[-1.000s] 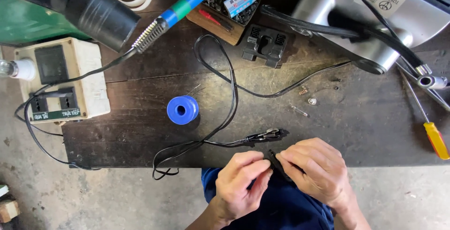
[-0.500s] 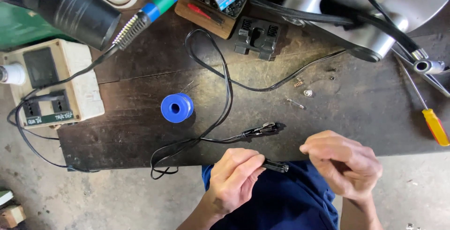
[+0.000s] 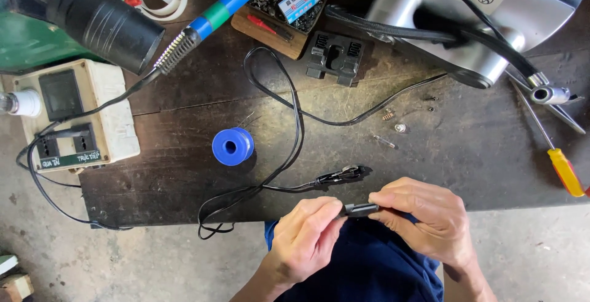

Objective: Reassembling an electrical power plug by fitting wires and metal terminals into the plastic casing and securing them with tools.

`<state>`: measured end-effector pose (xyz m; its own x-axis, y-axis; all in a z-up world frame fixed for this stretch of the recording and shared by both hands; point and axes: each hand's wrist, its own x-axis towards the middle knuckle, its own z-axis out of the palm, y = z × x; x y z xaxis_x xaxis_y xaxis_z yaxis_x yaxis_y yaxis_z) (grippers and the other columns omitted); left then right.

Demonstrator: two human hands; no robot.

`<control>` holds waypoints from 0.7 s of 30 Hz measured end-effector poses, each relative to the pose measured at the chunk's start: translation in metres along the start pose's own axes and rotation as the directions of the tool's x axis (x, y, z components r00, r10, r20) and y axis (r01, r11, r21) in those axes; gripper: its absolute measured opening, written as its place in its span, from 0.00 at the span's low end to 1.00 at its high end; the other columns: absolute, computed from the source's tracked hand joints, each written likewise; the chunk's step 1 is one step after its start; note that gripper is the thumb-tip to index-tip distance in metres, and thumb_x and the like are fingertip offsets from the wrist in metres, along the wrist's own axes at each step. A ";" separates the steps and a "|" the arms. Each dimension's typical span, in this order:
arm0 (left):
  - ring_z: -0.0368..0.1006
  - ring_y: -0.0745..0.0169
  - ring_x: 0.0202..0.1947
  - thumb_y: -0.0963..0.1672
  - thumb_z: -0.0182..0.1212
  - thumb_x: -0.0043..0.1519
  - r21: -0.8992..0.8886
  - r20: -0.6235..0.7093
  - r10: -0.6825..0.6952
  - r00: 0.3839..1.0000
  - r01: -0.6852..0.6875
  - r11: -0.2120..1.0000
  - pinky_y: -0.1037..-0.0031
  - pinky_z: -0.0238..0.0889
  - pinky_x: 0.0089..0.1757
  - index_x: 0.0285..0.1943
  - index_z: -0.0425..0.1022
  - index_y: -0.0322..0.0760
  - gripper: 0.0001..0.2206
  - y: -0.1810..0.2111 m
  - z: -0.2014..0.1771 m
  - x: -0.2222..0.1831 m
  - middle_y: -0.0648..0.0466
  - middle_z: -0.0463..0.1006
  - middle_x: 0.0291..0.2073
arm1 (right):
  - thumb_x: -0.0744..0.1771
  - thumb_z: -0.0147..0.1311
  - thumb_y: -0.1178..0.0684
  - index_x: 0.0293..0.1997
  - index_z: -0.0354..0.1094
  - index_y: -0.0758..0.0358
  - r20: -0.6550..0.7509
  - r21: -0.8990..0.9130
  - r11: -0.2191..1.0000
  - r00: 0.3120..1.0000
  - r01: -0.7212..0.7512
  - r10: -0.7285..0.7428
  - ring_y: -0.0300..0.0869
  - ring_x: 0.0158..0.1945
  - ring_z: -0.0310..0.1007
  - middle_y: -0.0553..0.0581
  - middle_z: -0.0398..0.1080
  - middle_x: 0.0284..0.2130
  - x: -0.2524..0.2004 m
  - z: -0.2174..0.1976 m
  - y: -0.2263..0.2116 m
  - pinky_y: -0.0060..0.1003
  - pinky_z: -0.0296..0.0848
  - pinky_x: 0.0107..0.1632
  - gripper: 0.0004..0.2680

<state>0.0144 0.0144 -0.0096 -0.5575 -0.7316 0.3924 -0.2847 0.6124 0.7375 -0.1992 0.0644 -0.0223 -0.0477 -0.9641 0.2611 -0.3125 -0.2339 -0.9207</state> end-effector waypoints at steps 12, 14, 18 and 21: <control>0.75 0.56 0.40 0.43 0.62 0.66 0.379 -0.065 0.101 0.993 -0.068 0.923 0.68 0.62 0.45 0.47 0.79 0.37 0.06 -0.020 -0.007 0.022 0.54 0.79 0.43 | 0.62 0.67 0.56 0.49 0.75 0.62 -0.068 -0.191 0.972 0.990 -0.138 0.127 0.37 0.35 0.73 0.57 0.76 0.45 0.006 0.003 0.002 0.26 0.78 0.41 0.12; 0.75 0.56 0.40 0.42 0.64 0.65 0.358 -0.062 0.087 0.994 -0.059 0.932 0.68 0.63 0.45 0.48 0.78 0.36 0.06 -0.023 -0.007 0.023 0.54 0.79 0.44 | 0.63 0.67 0.57 0.51 0.74 0.60 -0.044 -0.224 0.966 0.991 -0.130 0.123 0.37 0.39 0.74 0.55 0.75 0.48 0.010 0.005 0.001 0.26 0.78 0.42 0.13; 0.76 0.57 0.39 0.42 0.64 0.65 0.348 -0.068 0.078 0.995 -0.050 0.936 0.69 0.63 0.44 0.47 0.78 0.36 0.05 -0.024 -0.007 0.026 0.54 0.79 0.43 | 0.63 0.67 0.57 0.52 0.74 0.61 -0.013 -0.291 0.951 0.994 -0.106 0.107 0.42 0.47 0.77 0.56 0.75 0.50 0.017 0.007 0.000 0.29 0.80 0.44 0.13; 0.76 0.57 0.39 0.41 0.66 0.64 0.335 -0.067 0.061 0.996 -0.035 0.941 0.69 0.64 0.44 0.47 0.78 0.36 0.06 -0.025 -0.008 0.027 0.54 0.80 0.43 | 0.63 0.66 0.57 0.51 0.74 0.63 -0.004 -0.268 0.952 0.988 -0.147 0.152 0.41 0.44 0.76 0.56 0.77 0.48 0.020 0.008 0.001 0.26 0.79 0.33 0.13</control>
<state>0.0131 -0.0231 -0.0133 -0.5202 -0.7114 0.4725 -0.5102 0.7025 0.4962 -0.1924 0.0440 -0.0200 -0.0986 -0.9879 0.1195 -0.5447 -0.0469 -0.8373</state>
